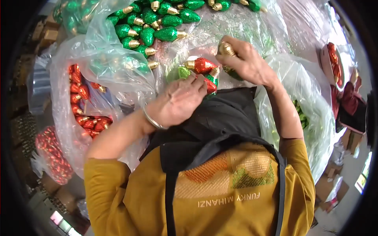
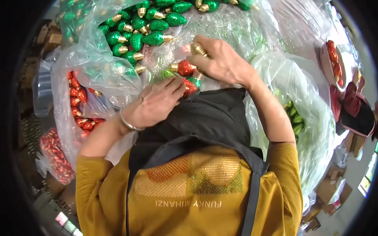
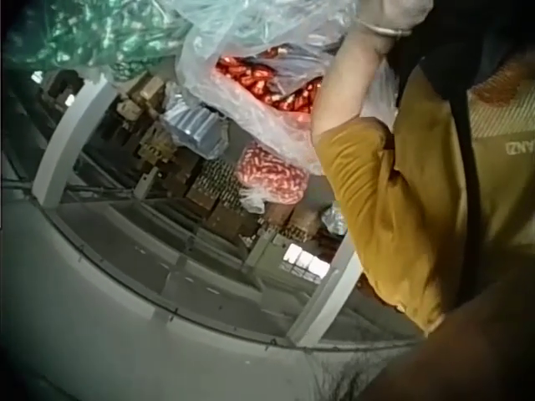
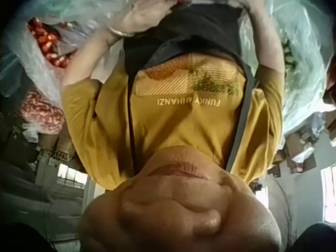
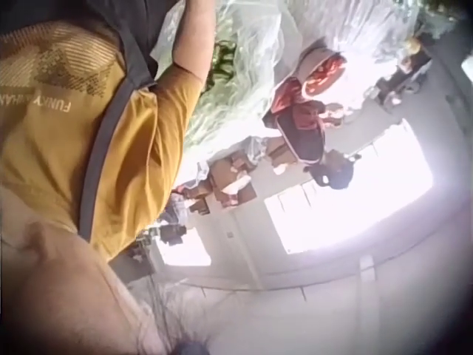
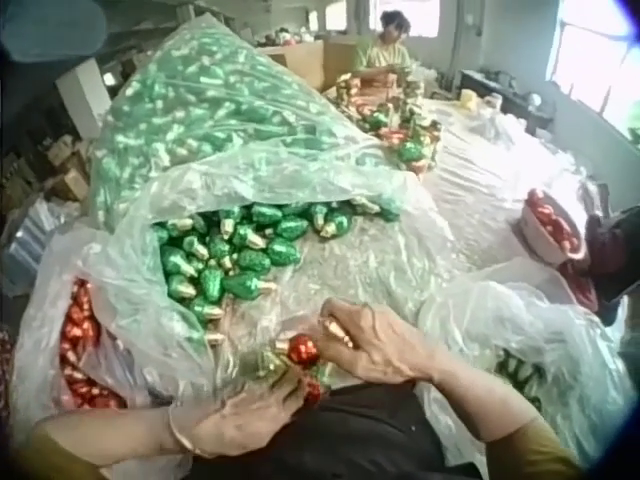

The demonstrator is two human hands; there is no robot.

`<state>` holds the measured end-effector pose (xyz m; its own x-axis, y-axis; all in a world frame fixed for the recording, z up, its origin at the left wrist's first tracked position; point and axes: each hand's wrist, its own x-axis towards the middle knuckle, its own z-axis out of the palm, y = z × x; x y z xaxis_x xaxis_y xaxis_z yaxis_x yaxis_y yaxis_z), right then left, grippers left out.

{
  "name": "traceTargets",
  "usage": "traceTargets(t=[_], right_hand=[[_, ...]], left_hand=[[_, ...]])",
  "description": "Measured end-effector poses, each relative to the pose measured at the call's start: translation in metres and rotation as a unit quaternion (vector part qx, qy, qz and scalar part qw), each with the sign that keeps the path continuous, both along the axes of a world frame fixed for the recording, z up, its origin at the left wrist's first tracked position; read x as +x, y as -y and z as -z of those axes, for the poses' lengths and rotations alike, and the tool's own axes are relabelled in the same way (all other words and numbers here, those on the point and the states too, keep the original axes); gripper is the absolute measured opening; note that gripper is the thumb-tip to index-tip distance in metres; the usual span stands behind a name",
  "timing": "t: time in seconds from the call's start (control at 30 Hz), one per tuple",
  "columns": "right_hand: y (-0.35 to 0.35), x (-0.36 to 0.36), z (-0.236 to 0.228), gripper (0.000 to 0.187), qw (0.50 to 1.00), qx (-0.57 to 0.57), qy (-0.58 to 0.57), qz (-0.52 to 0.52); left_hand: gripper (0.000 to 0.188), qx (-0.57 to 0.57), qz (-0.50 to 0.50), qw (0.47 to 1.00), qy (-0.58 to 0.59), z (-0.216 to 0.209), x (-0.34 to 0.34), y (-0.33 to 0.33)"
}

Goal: Packaging green and red Christmas ornaments into plastic bags.

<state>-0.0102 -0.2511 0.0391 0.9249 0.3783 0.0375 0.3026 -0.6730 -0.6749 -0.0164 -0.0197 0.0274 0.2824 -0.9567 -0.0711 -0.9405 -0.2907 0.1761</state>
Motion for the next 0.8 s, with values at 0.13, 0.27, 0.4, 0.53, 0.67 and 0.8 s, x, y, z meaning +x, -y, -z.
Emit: traceTargets(t=[0.13,0.27,0.4,0.53,0.67,0.8], right_hand=[[-0.02,0.005,-0.028,0.025,0.986,0.15,0.069,0.015],[-0.049,0.004,-0.045,0.027,0.982,0.176,0.065,0.016],[-0.054,0.008,-0.026,0.03,0.969,0.227,-0.063,0.079],[-0.066,0.008,-0.021,0.03,0.965,0.235,-0.056,0.099],[-0.061,0.006,-0.009,0.028,0.962,0.255,-0.005,0.095],[-0.064,0.003,-0.014,0.028,0.959,0.267,0.028,0.091]], left_hand=[[0.026,0.058,-0.046,0.995,0.071,0.009,-0.008,0.008],[0.023,-0.038,-0.066,0.997,0.024,0.023,-0.014,0.001],[0.018,-0.093,-0.048,0.994,0.01,0.02,-0.016,-0.005],[0.014,-0.008,-0.05,0.998,0.036,0.019,-0.013,-0.003],[0.011,-0.007,-0.055,0.996,0.07,0.016,-0.013,-0.003],[0.011,0.0,-0.038,0.999,0.036,0.016,-0.012,-0.005]])
